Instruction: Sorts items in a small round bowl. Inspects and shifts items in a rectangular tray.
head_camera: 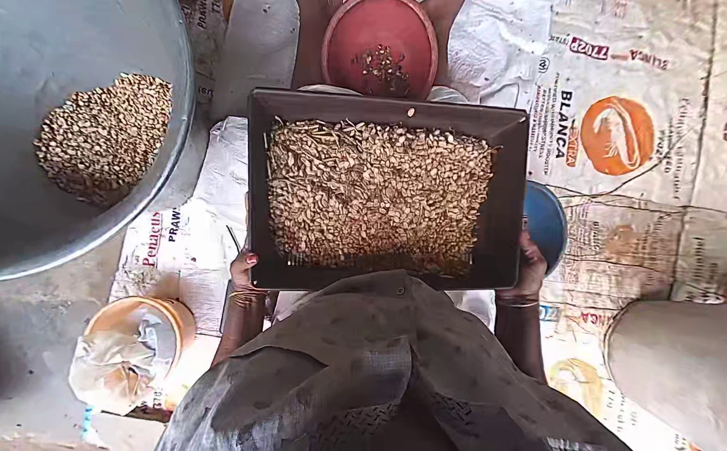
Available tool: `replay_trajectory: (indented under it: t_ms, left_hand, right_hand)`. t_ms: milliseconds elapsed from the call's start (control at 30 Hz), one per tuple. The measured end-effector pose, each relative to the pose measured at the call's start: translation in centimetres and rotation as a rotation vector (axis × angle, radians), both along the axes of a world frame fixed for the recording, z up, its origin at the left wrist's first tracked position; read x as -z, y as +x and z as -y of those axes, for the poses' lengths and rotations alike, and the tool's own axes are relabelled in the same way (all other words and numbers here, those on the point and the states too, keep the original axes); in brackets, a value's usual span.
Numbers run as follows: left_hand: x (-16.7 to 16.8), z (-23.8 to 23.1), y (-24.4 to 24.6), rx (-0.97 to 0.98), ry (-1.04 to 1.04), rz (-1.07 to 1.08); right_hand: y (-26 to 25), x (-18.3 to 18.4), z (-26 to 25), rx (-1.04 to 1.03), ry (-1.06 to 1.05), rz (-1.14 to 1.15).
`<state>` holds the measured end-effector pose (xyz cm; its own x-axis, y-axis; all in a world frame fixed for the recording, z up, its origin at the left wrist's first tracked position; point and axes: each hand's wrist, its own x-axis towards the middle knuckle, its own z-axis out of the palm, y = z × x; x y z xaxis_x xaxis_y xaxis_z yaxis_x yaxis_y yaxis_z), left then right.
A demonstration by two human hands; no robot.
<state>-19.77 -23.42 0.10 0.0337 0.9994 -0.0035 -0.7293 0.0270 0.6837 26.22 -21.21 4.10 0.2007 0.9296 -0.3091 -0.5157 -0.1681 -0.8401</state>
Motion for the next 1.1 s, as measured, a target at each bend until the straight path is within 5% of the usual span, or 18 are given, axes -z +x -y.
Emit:
replay_trajectory:
  t_ms: [100, 200, 333, 400, 467, 600, 700, 800, 867, 933, 1033, 1100]
  left_hand:
    - [-2.6, -3.5, 3.5, 0.128, 0.042, -0.108]
    - [-0.4, -9.1, 1.5, -0.022, -0.099, -0.034]
    - [4.6, -5.1, -5.0, -0.060, -0.001, -0.002]
    - [3.2, -1.6, -3.0, -0.094, -0.057, -0.022]
    - [1.1, -1.0, -0.4, 0.077, 0.067, -0.005]
    - [-2.6, -7.6, 3.5, 0.077, 0.024, -0.097]
    - [2.1, -9.5, -1.1, -0.072, -0.092, -0.004]
    - [4.8, -4.4, -4.7, -0.051, -0.013, 0.037]
    - [2.0, -1.5, -2.0, -0.119, -0.135, -0.007]
    - [0.6, -0.7, 0.5, 0.030, -0.022, -0.044]
    - [-2.6, -5.4, 3.6, 0.072, -0.053, -0.150]
    - [-0.8, -9.2, 1.8, -0.051, -0.151, -0.085]
  right_hand:
    - [3.2, 0.0, -5.8, 0.027, -0.023, 0.022]
    - [0.8, 1.2, -9.5, -0.087, 0.020, 0.029]
    - [-5.1, 1.0, -1.7, -0.114, -0.066, 0.088]
    - [-2.7, 0.9, 0.7, -0.064, -0.053, 0.045]
    - [0.8, 1.1, -0.4, -0.023, -0.011, 0.013]
    - [2.9, 0.7, -7.4, -0.110, 0.063, 0.065]
    - [-1.8, 0.8, -7.8, -0.100, 0.040, 0.116]
    - [-4.4, 0.3, -0.8, -0.084, -0.025, 0.075]
    - [-2.1, -0.5, 0.9, -0.037, -0.016, 0.046]
    - [1.6, -0.5, -0.7, -0.021, 0.021, 0.050]
    - [4.0, 0.3, -6.8, -0.029, 0.019, 0.095]
    - [1.3, 1.1, -8.9, -0.086, 0.060, 0.048]
